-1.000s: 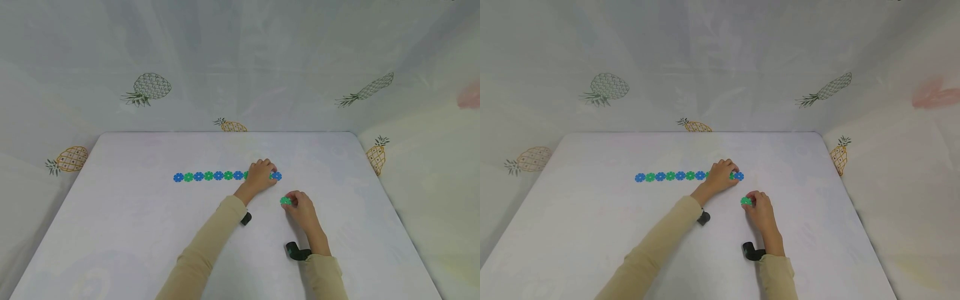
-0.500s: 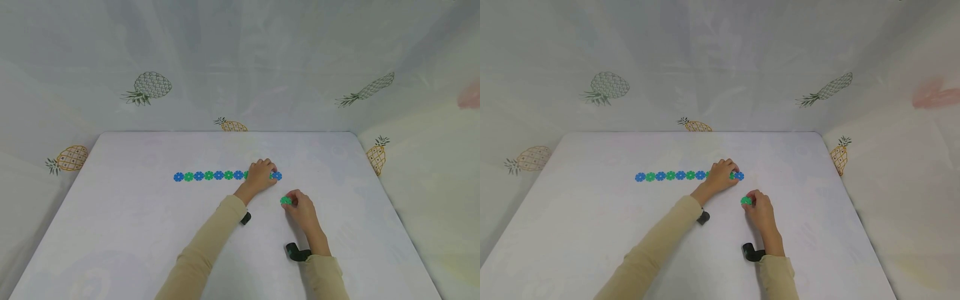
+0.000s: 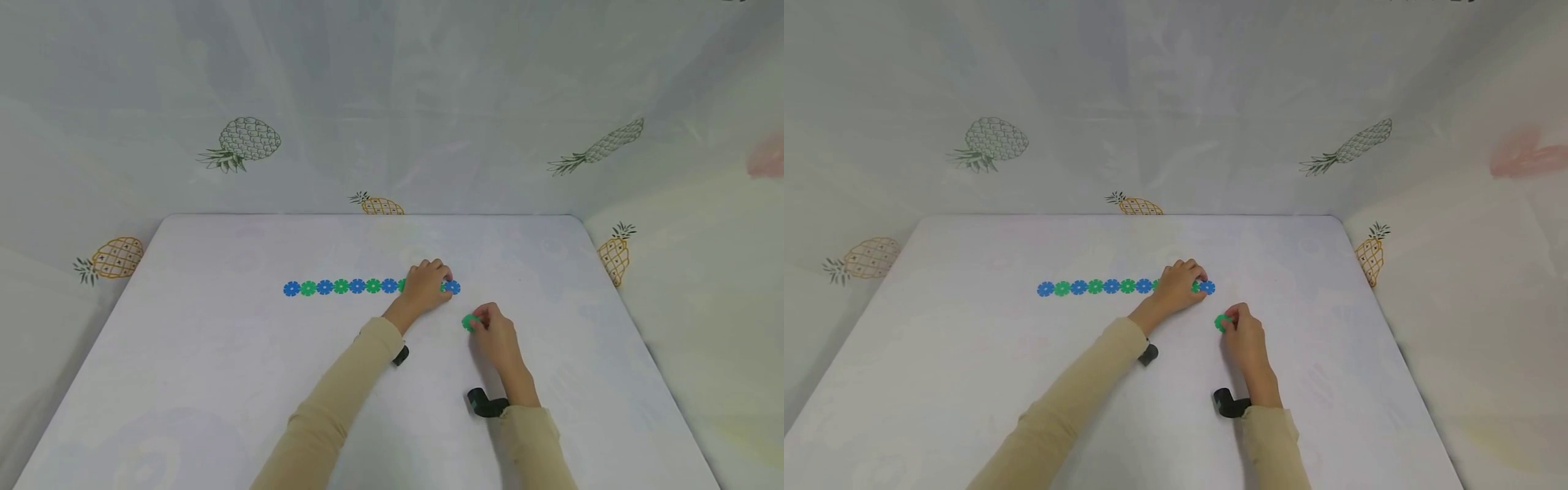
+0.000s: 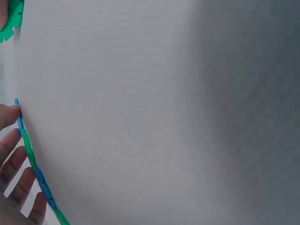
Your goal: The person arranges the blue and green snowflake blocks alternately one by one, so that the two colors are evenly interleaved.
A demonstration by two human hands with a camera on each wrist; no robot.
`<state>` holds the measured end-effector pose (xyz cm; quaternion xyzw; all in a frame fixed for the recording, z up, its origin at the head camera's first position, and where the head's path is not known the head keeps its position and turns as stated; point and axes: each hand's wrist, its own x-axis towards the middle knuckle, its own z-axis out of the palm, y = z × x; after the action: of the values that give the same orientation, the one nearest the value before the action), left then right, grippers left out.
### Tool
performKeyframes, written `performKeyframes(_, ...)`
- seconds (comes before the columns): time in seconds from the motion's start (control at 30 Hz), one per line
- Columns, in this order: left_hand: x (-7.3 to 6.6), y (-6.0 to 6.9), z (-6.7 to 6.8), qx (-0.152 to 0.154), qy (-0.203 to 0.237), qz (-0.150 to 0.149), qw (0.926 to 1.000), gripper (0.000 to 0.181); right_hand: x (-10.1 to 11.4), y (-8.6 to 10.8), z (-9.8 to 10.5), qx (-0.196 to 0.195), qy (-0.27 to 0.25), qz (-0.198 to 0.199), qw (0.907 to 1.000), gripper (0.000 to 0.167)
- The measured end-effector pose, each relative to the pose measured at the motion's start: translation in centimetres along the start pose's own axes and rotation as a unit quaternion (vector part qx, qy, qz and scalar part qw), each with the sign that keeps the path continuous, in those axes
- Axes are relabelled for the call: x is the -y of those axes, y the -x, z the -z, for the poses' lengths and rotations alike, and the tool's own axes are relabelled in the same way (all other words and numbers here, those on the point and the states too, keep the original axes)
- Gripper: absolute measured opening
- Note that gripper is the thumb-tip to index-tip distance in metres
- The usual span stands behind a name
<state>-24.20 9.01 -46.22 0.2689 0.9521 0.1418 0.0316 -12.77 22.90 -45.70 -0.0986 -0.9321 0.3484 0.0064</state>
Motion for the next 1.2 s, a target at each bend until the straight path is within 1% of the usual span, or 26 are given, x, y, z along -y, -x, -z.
performKeyframes(0.17, -0.1, 0.1, 0.3, 0.006, 0.003, 0.004, 1.0, 0.03, 0.0, -1.1, 0.3, 0.008, -0.017, -0.011, 0.9998, 0.015)
performKeyframes(0.3, -0.2, 0.1, 0.4, 0.006, 0.002, 0.004, 1.0, 0.03, -0.1, -2.2, 0.4, 0.009, -0.02, -0.023, 0.9995, 0.017)
performKeyframes(0.5, -0.3, 0.2, 0.6, 0.005, 0.004, 0.005, 1.0, 0.03, 0.0, -4.0, 0.5, 0.01, -0.025, -0.027, 0.9993, 0.02)
performKeyframes(0.7, -0.3, 0.3, 0.6, 0.007, 0.003, 0.005, 1.0, 0.03, 0.3, -5.3, 0.7, 0.019, -0.031, -0.041, 0.9985, 0.023)
performKeyframes(0.9, -0.2, 0.1, 0.4, 0.01, 0.005, 0.004, 0.9999, 0.03, 0.3, -6.4, 0.6, 0.022, -0.031, -0.045, 0.9983, 0.022)
performKeyframes(1.2, -0.2, 0.1, 0.5, 0.011, 0.01, 0.004, 0.9999, 0.03, 0.7, -7.1, 0.6, 0.028, -0.014, -0.054, 0.998, 0.021)
